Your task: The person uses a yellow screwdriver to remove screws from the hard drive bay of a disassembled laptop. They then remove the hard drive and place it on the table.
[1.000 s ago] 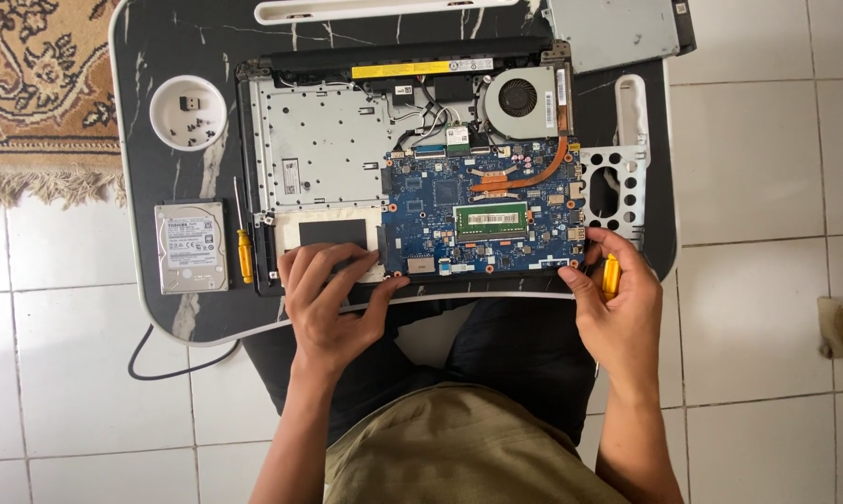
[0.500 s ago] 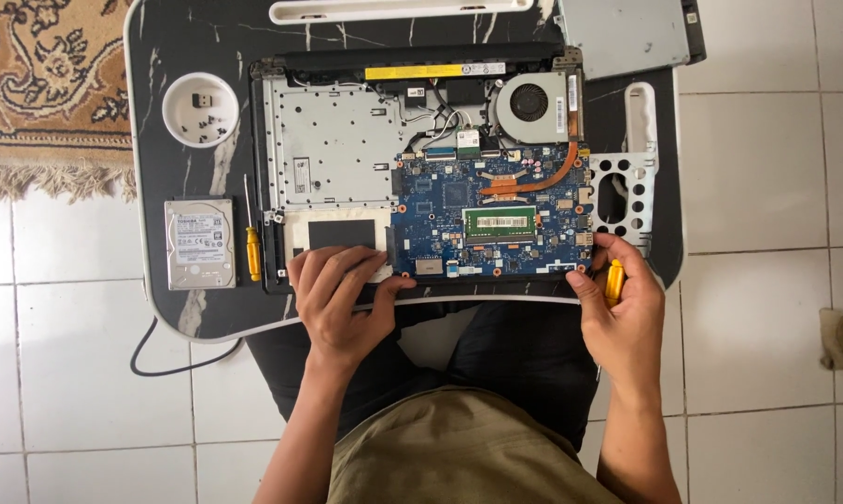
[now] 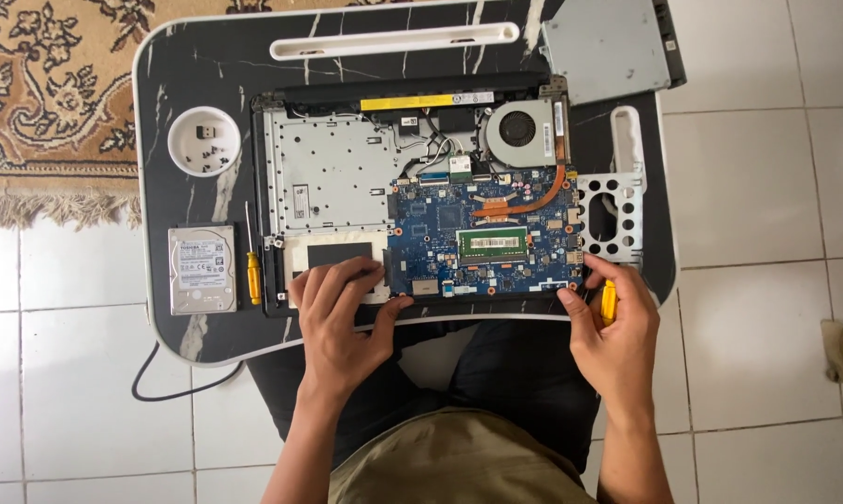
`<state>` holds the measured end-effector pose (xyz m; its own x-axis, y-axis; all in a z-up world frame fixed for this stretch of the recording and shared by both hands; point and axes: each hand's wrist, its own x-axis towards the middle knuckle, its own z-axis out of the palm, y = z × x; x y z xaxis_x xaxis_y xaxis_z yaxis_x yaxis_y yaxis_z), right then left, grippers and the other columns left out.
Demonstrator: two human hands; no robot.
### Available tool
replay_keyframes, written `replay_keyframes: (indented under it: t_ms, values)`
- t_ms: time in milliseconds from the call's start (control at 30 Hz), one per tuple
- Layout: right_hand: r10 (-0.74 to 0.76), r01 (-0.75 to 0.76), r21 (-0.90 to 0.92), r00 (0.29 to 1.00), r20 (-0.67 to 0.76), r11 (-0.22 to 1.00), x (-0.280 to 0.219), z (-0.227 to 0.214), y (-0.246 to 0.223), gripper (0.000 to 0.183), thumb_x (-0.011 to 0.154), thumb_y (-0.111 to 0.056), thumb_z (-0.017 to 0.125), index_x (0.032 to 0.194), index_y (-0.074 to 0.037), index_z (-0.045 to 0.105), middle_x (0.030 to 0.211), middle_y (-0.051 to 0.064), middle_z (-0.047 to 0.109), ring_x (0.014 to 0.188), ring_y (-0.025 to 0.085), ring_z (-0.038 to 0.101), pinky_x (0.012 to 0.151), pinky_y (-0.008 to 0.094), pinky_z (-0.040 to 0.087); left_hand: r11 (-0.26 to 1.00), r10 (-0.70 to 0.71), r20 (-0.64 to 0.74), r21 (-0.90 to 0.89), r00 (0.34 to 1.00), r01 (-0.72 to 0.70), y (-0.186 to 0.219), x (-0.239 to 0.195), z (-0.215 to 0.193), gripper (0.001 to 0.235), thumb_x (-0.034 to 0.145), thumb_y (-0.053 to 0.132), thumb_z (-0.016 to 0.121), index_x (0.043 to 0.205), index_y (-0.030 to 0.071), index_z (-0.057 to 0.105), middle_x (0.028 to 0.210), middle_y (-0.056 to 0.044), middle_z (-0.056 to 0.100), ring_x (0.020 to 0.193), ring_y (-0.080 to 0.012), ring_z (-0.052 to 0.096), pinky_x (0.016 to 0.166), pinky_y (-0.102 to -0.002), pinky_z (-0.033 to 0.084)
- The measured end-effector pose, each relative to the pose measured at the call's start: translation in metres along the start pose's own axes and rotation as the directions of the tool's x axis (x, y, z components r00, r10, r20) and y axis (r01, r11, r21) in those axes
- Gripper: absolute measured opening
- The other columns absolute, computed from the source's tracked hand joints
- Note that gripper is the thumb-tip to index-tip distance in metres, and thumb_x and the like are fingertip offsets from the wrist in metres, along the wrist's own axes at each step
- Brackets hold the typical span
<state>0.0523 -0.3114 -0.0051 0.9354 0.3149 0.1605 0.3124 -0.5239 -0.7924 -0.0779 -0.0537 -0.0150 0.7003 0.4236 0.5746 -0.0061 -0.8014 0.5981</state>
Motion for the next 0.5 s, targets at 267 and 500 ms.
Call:
replay_keyframes:
  t_ms: [267,500]
  values:
    - [-0.036,0.036,-0.044,0.999,-0.002,0.998,0.0019,0.0002,-0.0016,0.036,0.089,0.002,0.080,0.122,0.010,0.068,0.092,0.022,0.061,0.064,0.032,0.060,0.057,0.036,0.051,1.000,-0.017,-0.014,-0.019,1.000,0.016,0.0011,-0.0005,0.0015,0.029,0.075,0.015,0.093,0.095,0.003,0.077,0.096,-0.008,0.076,0.087,-0.0292,0.070,0.089,-0.043,0.043]
    - [-0.063,0.068,-0.100,0.997,0.049,0.993,0.0031,-0.0043,-0.0043,0.037,0.093,-0.009,0.075,0.126,0.005,0.065,0.095,0.015,0.060,0.073,0.024,0.059,0.058,0.032,0.052,0.999,-0.052,0.066,-0.012,0.996,0.053,0.0080,0.0066,-0.0064,0.028,0.079,0.025,0.090,0.091,0.008,0.071,0.099,-0.005,0.074,0.088,-0.0248,0.066,0.088,-0.041,0.037]
